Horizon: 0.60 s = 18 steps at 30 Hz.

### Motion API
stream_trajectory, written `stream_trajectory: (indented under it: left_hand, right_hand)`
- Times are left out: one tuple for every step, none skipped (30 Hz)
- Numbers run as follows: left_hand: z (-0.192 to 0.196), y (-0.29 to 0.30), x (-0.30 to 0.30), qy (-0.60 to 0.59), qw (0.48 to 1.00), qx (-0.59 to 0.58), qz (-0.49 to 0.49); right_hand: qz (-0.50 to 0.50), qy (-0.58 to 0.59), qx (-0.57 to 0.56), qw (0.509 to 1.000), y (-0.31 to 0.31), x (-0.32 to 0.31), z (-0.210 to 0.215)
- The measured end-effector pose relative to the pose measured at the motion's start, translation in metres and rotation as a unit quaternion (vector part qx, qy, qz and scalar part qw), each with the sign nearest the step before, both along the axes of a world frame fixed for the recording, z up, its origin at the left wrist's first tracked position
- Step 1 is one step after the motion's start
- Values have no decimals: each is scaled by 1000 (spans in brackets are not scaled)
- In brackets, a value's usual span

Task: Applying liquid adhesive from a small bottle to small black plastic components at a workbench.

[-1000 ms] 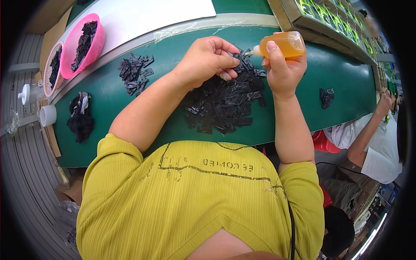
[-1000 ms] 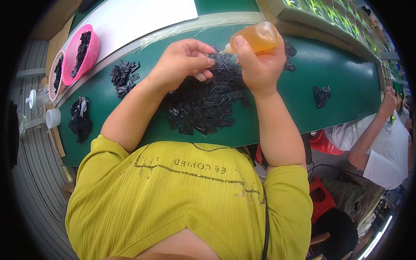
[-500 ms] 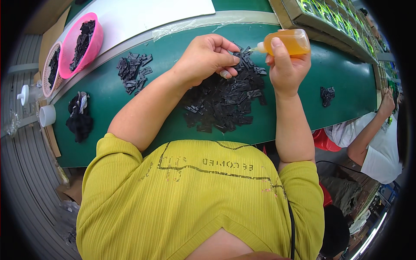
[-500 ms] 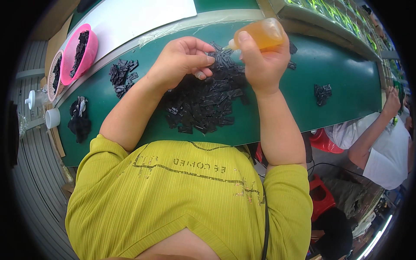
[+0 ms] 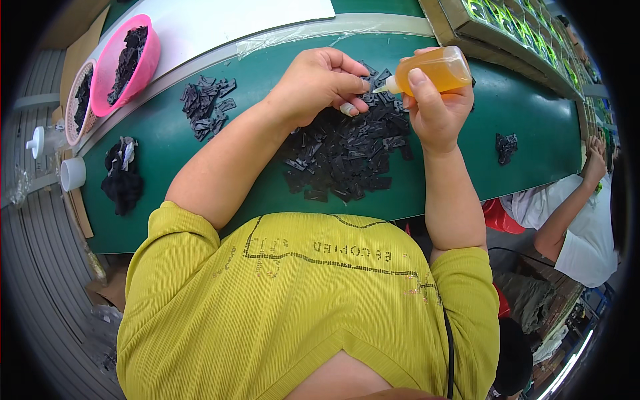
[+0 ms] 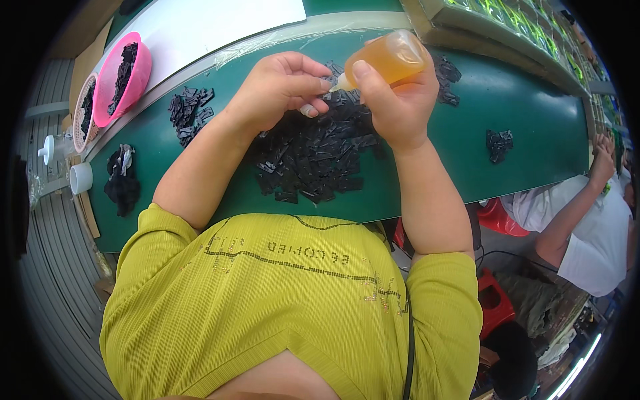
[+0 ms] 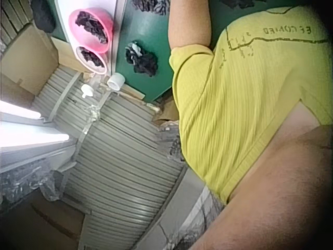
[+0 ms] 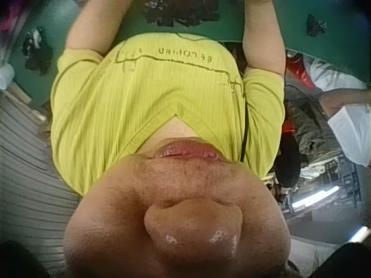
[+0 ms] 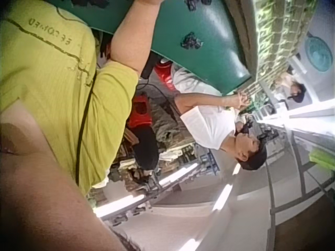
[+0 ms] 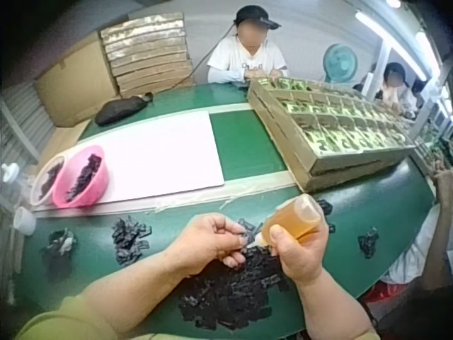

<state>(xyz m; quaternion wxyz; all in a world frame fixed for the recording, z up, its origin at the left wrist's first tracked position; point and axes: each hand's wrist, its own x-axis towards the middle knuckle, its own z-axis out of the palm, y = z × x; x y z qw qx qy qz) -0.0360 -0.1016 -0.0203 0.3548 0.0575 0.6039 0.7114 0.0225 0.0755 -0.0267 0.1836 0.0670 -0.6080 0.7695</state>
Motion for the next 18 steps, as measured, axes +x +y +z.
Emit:
stream_trajectory:
  left_hand:
    - [0,0,0,0,1000,0,-1]
    - [0,0,0,0,1000,0,-2]
    - [-1,0,0,0,1000,0,-2]
    - [-1,0,0,0,1000,0,-3]
    - [-1,0,0,1,1000,-1,-3]
    - [-1,0,0,0,1000,0,-3]
    - [-1,0,0,1,1000,-2,-3]
    - [-1,0,0,2,1000,-4,-2]
    - [-1,0,1,1,1000,-3,-2]
    - [0,0,1,1,1000,-11,-4]
    - [0,0,2,0,1000,-18,-6]
    - [1,-1,2,-1,1000,-18,-6]
    - [1,-1,1,0,1000,-19,-7]
    - [2,-1,1,1,1000,-19,-7]
    - [2,-1,1,1,1000,-20,-7]
    - [2,-1,1,4,1000,-18,-4]
    - [2,0,1,9,1000,-17,-1]
    - [2,0,0,9,1000,-17,-2]
  right_hand:
    - [-10,3,9,1000,0,-1,-2]
    - [-20,7,17,1000,-1,-1,-3]
    - [-19,6,17,1000,-1,-1,-3]
    - [-15,6,23,1000,0,-1,-3]
    - [-11,6,28,1000,0,0,-3]
    - [-11,6,28,1000,0,0,-3]
    - [-11,3,31,999,-1,0,-3]
    - [-11,-1,33,999,-1,0,-3]
    - [-11,-1,33,999,-1,0,-3]
    - [-17,4,34,999,-2,0,-4]
    - [-24,9,35,999,-2,0,-4]
    - [-24,8,35,999,-3,0,-4]
    - [-22,9,41,999,-3,-1,-4]
    - [-20,10,46,999,-4,-1,-4]
    - [-19,9,45,999,-6,-1,-3]
    - [-27,26,52,998,-7,-2,-1]
    - [-34,42,58,997,-8,-2,1]
    - [-35,43,58,997,-4,-3,3]
